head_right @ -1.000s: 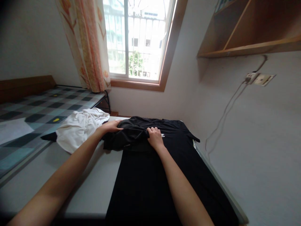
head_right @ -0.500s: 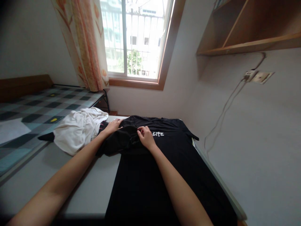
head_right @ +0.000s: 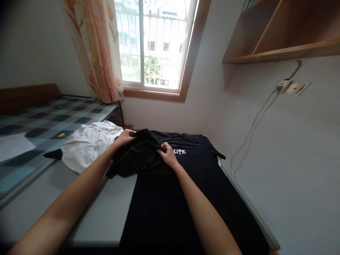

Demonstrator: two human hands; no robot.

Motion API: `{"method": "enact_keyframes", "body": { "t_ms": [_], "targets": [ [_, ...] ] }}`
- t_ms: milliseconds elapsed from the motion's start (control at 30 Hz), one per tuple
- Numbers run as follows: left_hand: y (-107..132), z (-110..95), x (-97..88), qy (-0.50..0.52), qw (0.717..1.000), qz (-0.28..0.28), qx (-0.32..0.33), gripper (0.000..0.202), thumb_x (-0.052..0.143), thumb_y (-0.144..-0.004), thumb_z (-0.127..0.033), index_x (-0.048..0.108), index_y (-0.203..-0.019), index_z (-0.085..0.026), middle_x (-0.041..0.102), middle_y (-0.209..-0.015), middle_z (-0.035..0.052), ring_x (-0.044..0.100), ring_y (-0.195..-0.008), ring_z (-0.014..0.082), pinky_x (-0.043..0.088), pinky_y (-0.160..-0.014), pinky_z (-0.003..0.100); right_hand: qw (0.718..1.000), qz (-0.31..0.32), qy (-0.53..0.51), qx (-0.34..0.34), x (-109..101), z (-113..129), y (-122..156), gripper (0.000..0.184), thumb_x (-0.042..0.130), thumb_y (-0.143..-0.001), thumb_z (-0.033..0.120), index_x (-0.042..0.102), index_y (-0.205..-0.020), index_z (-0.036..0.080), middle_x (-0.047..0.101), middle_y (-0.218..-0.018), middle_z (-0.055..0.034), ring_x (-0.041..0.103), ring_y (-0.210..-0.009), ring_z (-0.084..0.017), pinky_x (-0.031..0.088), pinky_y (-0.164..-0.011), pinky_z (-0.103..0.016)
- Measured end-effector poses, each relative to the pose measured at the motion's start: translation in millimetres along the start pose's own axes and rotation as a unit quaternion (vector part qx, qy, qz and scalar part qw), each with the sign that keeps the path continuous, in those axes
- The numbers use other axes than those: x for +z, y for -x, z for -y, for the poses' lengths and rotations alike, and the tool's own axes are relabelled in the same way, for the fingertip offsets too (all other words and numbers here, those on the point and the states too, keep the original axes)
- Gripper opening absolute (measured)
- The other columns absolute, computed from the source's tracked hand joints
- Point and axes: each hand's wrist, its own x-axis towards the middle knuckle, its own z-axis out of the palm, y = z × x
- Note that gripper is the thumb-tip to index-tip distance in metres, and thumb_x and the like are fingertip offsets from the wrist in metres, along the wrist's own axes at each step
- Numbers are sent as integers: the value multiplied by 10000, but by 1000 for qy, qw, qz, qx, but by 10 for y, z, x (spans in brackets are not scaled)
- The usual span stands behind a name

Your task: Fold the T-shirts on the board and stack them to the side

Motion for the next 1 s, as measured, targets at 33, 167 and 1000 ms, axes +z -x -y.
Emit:
{"method": "enact_keyframes", "body": {
  "t_ms": [33, 167, 1000],
  "targets": [
    [-20, -9, -59, 37, 999, -17, 11, 212, 607, -674, -378, 658, -751, -188, 662, -735, 31, 620, -800, 236, 473, -733, 317, 1000, -3, -24, 10, -15, 29, -7, 326, 644, -732, 481, 433, -704, 234, 496, -658, 44, 490, -641, -143, 431, -637, -271],
    [-65, -107, -215, 174, 977, -125, 22, 204, 525, -717, -389, 557, -686, -189, 552, -642, -20, 538, -662, 150, 435, -606, 236, 995, -38, -82, 39, -80, 117, -25, 394, 724, -663, 491, 437, -758, 238, 517, -672, 49, 517, -651, -142, 438, -629, -258],
    [227, -826, -621, 117, 972, -138, 150, 398, 378, -972, -414, 401, -634, -205, 428, -609, -28, 447, -617, 128, 380, -640, 250, 942, -332, 40, -30, -753, -153, -151, 341, 541, -796, 498, 527, -949, 193, 613, -913, -76, 588, -881, -219, 473, -865, -402]
  ]
}}
